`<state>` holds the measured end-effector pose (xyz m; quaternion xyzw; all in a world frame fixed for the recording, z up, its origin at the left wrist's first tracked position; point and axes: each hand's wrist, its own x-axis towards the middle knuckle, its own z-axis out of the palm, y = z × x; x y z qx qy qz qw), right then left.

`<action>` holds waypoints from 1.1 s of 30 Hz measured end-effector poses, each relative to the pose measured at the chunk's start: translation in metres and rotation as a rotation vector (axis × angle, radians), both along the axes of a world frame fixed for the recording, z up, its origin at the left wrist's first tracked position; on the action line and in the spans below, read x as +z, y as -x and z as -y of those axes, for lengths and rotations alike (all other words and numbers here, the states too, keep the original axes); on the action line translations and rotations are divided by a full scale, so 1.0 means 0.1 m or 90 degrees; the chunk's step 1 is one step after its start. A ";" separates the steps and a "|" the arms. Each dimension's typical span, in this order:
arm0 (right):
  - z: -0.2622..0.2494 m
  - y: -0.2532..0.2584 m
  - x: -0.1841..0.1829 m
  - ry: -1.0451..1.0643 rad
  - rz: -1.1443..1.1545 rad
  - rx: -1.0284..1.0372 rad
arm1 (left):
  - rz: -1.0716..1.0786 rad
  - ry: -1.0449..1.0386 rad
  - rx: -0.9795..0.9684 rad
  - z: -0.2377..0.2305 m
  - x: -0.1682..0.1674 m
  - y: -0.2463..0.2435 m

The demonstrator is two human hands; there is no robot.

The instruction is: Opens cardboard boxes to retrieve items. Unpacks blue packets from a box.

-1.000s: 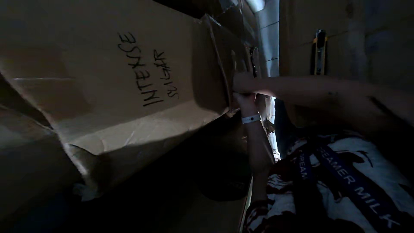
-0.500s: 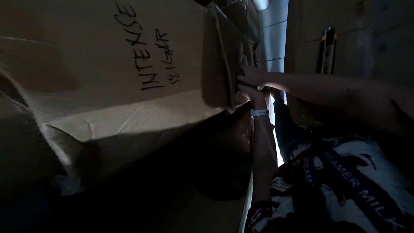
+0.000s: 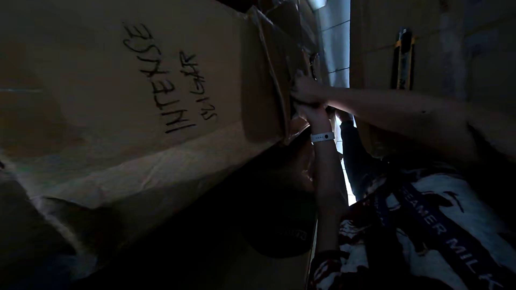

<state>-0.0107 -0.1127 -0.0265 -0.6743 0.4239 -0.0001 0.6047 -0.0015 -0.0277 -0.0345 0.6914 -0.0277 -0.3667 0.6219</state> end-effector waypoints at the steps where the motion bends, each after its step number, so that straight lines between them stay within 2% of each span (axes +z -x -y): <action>1: -0.01 0.02 -0.02 -0.008 0.010 -0.013 | -0.007 0.004 0.000 0.00 0.00 0.01; 4: -0.07 0.10 -0.17 -0.029 0.077 -0.066 | 0.052 0.006 -0.110 -0.12 0.00 0.03; 6: -0.08 0.12 -0.36 -0.028 0.126 -0.098 | 0.085 -0.004 -0.058 0.01 -0.16 0.03; 9: -0.06 0.17 -0.30 -0.055 0.085 -0.106 | 0.227 -0.119 -0.112 0.02 -0.27 -0.02; 10: -0.06 0.18 -0.21 -0.057 0.060 -0.104 | 0.197 -0.109 -0.083 0.03 -0.27 -0.01; 12: -0.05 0.13 0.00 0.035 0.019 -0.078 | 0.080 -0.051 -0.052 0.06 -0.16 -0.02; 14: 0.02 -0.01 0.11 0.154 0.005 -0.052 | -0.007 0.000 -0.070 0.05 0.01 -0.01; 15: 0.05 -0.11 0.12 0.184 0.003 -0.051 | -0.004 0.014 -0.126 -0.01 0.10 -0.01; 17: 0.10 -0.24 0.06 0.174 0.010 -0.082 | 0.074 0.012 -0.216 -0.09 0.14 -0.05; 19: 0.07 -0.28 -0.01 0.143 0.046 -0.118 | 0.085 0.008 -0.199 -0.07 0.13 -0.07; 21: 0.07 -0.22 0.00 0.126 0.086 -0.117 | 0.043 0.030 -0.143 -0.02 0.09 -0.08; 24: 0.06 -0.14 -0.02 0.128 0.135 -0.129 | -0.111 0.078 -0.042 0.09 0.01 -0.13; 26: 0.08 -0.12 -0.07 0.121 0.161 -0.140 | -0.163 0.106 -0.019 0.13 -0.07 -0.17; 29: 0.10 -0.10 -0.17 0.126 0.198 -0.146 | -0.146 0.105 -0.020 0.13 -0.10 -0.17; 33: 0.16 -0.05 -0.20 0.131 0.208 -0.144 | 0.030 0.073 -0.099 0.08 -0.06 -0.05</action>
